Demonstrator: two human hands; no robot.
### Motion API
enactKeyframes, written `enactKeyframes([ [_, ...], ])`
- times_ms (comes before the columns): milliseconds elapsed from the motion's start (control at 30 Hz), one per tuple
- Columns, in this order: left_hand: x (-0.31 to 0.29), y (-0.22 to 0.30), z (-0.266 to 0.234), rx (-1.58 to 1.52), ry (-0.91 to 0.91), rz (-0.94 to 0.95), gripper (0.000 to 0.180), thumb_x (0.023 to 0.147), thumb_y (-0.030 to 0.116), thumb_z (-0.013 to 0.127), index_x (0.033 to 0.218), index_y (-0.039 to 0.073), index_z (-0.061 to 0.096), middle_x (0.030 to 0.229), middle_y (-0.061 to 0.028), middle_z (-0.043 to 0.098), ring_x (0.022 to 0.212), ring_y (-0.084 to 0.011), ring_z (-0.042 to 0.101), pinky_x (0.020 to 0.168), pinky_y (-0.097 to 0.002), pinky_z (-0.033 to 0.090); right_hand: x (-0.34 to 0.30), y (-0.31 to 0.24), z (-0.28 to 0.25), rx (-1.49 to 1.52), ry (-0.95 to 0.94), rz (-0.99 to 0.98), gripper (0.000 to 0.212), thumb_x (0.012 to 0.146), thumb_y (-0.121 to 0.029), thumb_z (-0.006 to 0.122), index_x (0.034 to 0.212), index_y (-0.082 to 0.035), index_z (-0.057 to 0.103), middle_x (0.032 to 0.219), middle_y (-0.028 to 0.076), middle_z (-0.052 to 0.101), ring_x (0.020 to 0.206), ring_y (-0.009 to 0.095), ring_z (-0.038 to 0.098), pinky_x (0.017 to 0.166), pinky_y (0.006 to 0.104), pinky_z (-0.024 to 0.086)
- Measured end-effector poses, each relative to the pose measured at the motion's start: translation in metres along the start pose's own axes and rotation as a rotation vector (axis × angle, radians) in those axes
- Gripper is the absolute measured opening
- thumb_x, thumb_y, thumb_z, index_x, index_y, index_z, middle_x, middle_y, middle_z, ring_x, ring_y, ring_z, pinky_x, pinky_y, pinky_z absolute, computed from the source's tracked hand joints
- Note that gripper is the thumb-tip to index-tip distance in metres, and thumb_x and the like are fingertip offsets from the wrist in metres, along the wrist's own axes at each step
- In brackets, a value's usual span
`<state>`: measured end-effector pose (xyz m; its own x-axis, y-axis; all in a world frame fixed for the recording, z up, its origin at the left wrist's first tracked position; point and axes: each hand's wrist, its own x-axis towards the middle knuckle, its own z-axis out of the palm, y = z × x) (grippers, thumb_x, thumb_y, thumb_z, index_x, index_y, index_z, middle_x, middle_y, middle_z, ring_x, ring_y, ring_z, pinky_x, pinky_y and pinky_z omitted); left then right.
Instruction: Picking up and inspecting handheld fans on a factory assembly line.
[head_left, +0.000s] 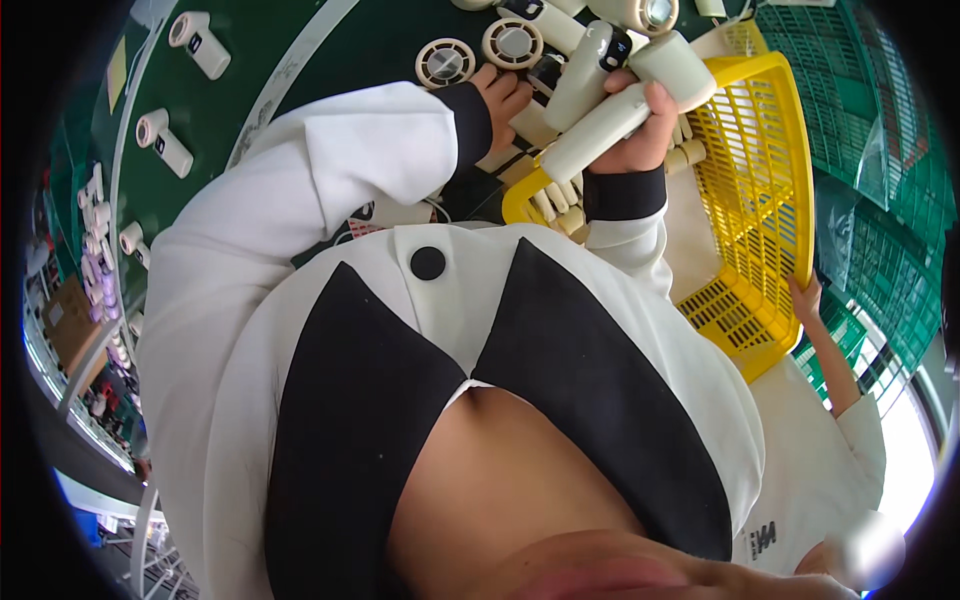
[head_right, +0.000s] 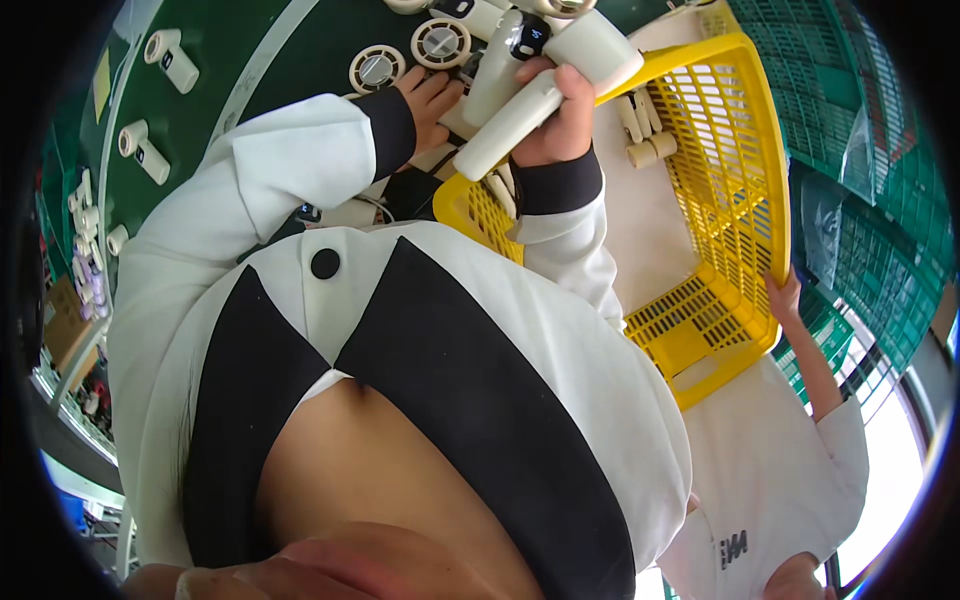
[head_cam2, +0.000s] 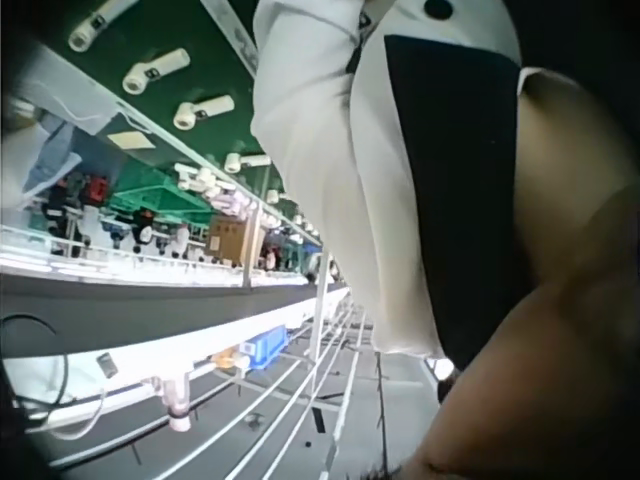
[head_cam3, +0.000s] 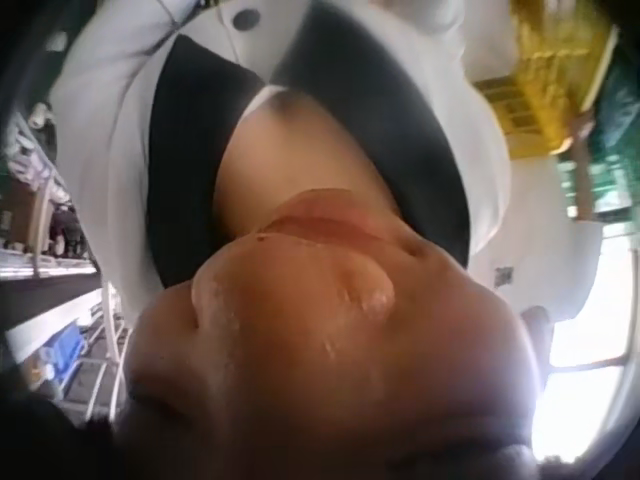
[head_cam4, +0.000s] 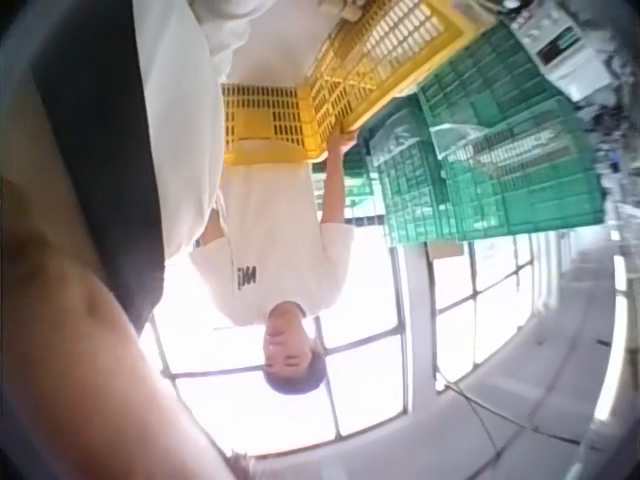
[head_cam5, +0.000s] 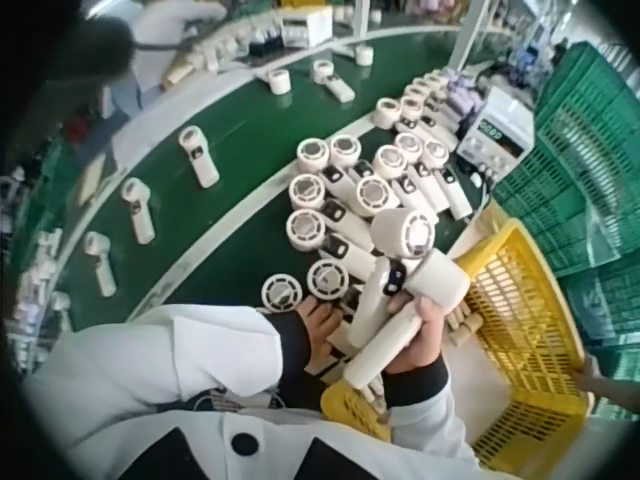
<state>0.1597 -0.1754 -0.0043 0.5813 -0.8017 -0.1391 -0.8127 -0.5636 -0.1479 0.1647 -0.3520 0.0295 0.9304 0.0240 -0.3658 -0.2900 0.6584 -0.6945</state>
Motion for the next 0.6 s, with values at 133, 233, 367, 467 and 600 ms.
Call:
enactKeyframes([
  [133,-0.013,-0.014,-0.019,-0.138,-0.030,0.045,0.035,0.048,0.024,0.071,0.080,0.013,0.063,0.117,-0.0186,0.041,0.101,-0.0323,0.039,0.083,-0.0434,0.031,0.003,0.003,-0.004,0.046,-0.038,0.013,0.033,0.072,-0.038,0.046,0.072,-0.006,0.054,0.071,0.006,0.053,0.075,0.026,0.052,0.077,0.0388,0.040],
  [233,-0.042,-0.032,-0.054,-0.178,-0.017,-0.024,0.037,0.047,0.024,0.070,0.081,0.014,0.062,0.119,-0.0185,0.040,0.100,-0.0319,0.040,0.084,-0.0430,0.031,0.009,0.003,-0.013,-0.014,-0.049,-0.007,0.033,0.072,-0.039,0.047,0.071,-0.007,0.054,0.073,0.007,0.055,0.075,0.027,0.055,0.077,0.0405,0.041],
  [367,-0.120,-0.056,-0.098,-0.400,-0.184,-0.479,0.042,0.046,0.024,0.070,0.085,0.015,0.058,0.123,-0.0166,0.035,0.105,-0.0319,0.038,0.089,-0.0437,0.030,0.020,0.005,-0.020,-0.044,0.155,-0.057,0.031,0.072,-0.038,0.048,0.071,-0.008,0.054,0.074,0.006,0.057,0.076,0.026,0.054,0.078,0.0399,0.040],
  [467,-0.200,-0.071,-0.105,-0.767,-0.530,-0.789,0.035,0.058,0.028,0.063,0.084,0.005,0.057,0.113,-0.0234,0.038,0.091,-0.0382,0.042,0.079,-0.0447,0.036,0.021,0.006,-0.016,-0.129,0.131,-0.032,0.030,0.072,-0.038,0.047,0.070,-0.008,0.054,0.073,0.005,0.056,0.077,0.025,0.054,0.080,0.0392,0.039],
  [600,-0.302,-0.052,-0.068,-0.464,-0.674,-1.065,0.042,0.058,0.028,0.064,0.093,0.007,0.058,0.120,-0.0226,0.034,0.102,-0.0364,0.038,0.086,-0.0450,0.033,0.018,0.004,-0.007,-0.183,0.093,-0.028,0.029,0.072,-0.037,0.047,0.069,-0.009,0.054,0.071,0.004,0.056,0.077,0.023,0.053,0.082,0.0384,0.037],
])
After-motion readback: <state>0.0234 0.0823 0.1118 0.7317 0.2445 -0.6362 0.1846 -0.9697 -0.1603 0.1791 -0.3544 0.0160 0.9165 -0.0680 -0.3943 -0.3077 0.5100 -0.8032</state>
